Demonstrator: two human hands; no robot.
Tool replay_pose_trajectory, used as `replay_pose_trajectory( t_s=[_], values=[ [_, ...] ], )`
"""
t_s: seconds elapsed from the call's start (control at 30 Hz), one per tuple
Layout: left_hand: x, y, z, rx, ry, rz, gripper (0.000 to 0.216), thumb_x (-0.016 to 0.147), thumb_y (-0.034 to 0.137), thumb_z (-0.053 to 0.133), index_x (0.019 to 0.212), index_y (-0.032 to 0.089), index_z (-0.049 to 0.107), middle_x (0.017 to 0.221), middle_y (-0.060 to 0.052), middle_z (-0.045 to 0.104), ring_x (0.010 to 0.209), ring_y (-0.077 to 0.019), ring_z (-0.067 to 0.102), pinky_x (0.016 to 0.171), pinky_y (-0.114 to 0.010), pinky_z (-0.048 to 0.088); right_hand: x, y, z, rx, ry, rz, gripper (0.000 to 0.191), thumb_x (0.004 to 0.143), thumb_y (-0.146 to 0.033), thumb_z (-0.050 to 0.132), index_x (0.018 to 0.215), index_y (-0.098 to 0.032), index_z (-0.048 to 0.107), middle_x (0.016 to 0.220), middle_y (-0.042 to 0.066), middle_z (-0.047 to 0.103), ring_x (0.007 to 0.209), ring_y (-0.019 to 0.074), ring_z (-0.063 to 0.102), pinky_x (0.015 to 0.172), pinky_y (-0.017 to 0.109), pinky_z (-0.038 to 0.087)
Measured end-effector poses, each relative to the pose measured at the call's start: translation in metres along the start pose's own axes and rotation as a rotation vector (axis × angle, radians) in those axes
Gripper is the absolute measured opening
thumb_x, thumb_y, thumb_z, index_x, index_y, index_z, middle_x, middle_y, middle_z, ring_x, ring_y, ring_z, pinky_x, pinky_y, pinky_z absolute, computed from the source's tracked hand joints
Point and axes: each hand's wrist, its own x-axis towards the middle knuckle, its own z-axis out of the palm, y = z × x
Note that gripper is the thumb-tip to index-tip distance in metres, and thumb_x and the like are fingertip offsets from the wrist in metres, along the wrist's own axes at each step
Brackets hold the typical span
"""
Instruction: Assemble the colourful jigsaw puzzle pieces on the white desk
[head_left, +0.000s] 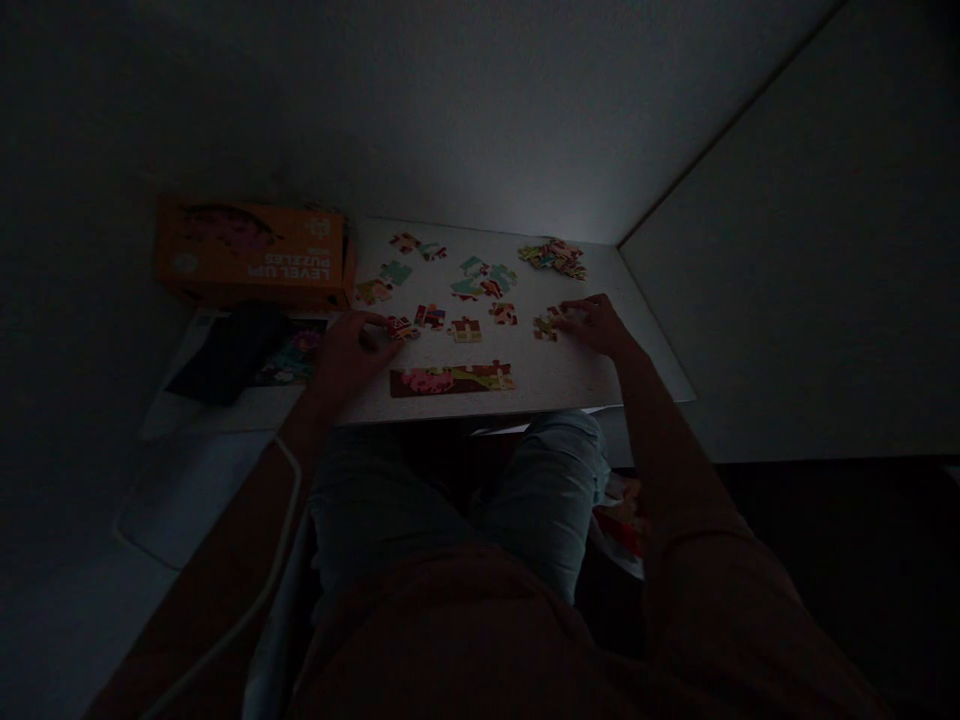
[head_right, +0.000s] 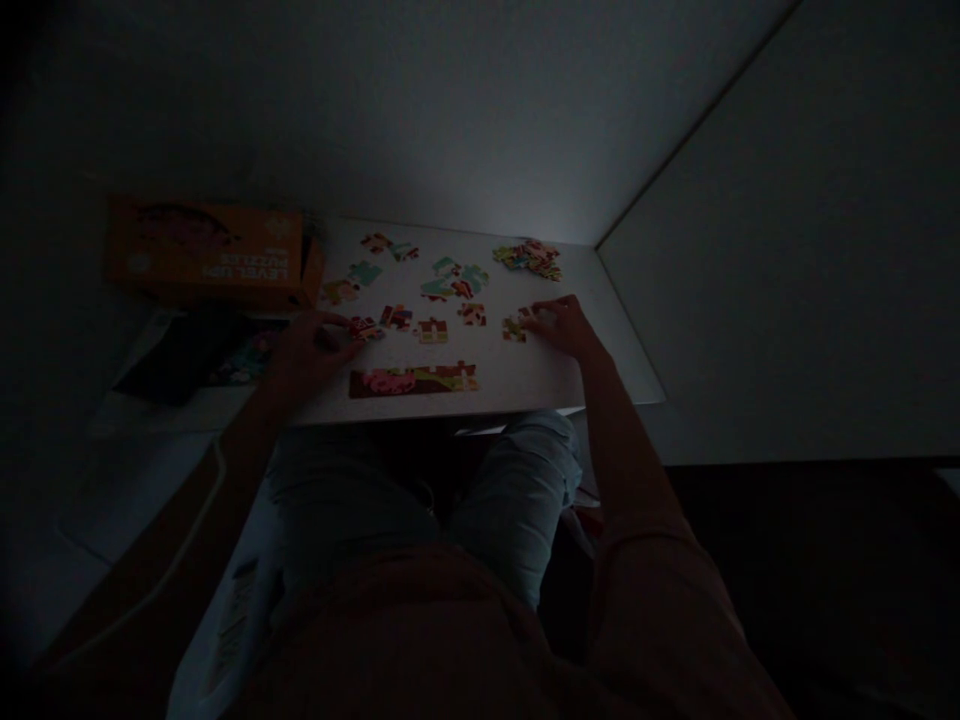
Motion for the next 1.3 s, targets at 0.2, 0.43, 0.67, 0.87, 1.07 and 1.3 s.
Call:
replay_pose_trajectory(
  t_s=[0.2, 0.43, 0.67, 0.87, 1.07, 1.3],
  values=[
    [0.001, -0.002, 0.001, 0.013, 0.006, 0.002, 0.031, 0.087, 0.047, 0.081, 0.109, 0.027, 0.070, 0.099, -0.003, 0.071, 0.083, -0.0240, 0.069, 0.086, -0.041, 0.056, -0.022, 0.018, -0.015, 0.036, 0.035, 0.045, 0.059, 0.080, -0.065, 0.087, 0.115, -0.018, 0.084, 0.121, 0.015, 0.065, 0.078, 0.0228, 0.063, 0.093, 0.052, 0.061],
    [0.000, 0.001, 0.000, 0.051, 0.000, -0.024, 0.032, 0.088, 0.038, 0.082, 0.114, 0.023, 0.069, 0.094, 0.000, 0.066, 0.086, -0.0215, 0.064, 0.086, -0.038, 0.051, -0.063, 0.023, -0.021, 0.081, 0.112, 0.053, 0.051, 0.078, -0.071, 0.087, 0.096, -0.024, 0.079, 0.110, 0.012, 0.071, 0.082, 0.0257, 0.064, 0.082, 0.047, 0.059],
    [0.001, 0.000, 0.001, 0.038, 0.004, 0.013, 0.038, 0.087, 0.039, 0.084, 0.118, 0.020, 0.073, 0.093, -0.002, 0.068, 0.083, -0.0225, 0.066, 0.086, -0.039, 0.053, -0.091, -0.023, -0.007, 0.226, 0.045, -0.061, 0.049, 0.079, -0.069, 0.090, 0.099, -0.026, 0.077, 0.105, 0.009, 0.077, 0.080, 0.0255, 0.066, 0.078, 0.044, 0.057],
    [-0.001, 0.009, 0.000, 0.115, -0.008, -0.037, 0.038, 0.088, 0.041, 0.080, 0.119, 0.023, 0.070, 0.095, -0.003, 0.069, 0.086, -0.0243, 0.068, 0.084, -0.038, 0.054, -0.097, -0.076, 0.013, 0.066, -0.089, -0.182, 0.035, 0.092, -0.053, 0.086, 0.119, -0.031, 0.078, 0.126, 0.007, 0.078, 0.111, 0.0331, 0.071, 0.114, 0.058, 0.046],
    [-0.003, 0.011, 0.001, 0.084, -0.007, -0.036, 0.036, 0.088, 0.039, 0.080, 0.119, 0.023, 0.070, 0.099, -0.002, 0.071, 0.086, -0.0220, 0.068, 0.086, -0.038, 0.055, -0.100, -0.080, 0.016, 0.046, -0.190, -0.239, 0.031, 0.100, -0.049, 0.079, 0.129, -0.039, 0.081, 0.135, 0.005, 0.072, 0.128, 0.0347, 0.064, 0.116, 0.057, 0.046],
    [-0.002, 0.002, 0.002, 0.068, -0.006, -0.004, 0.038, 0.091, 0.037, 0.083, 0.122, 0.021, 0.070, 0.101, -0.001, 0.069, 0.087, -0.0193, 0.065, 0.085, -0.035, 0.051, -0.101, -0.079, 0.017, 0.080, -0.197, -0.266, 0.027, 0.100, -0.047, 0.078, 0.124, -0.038, 0.084, 0.130, 0.008, 0.070, 0.118, 0.0343, 0.065, 0.111, 0.056, 0.052]
  ],
)
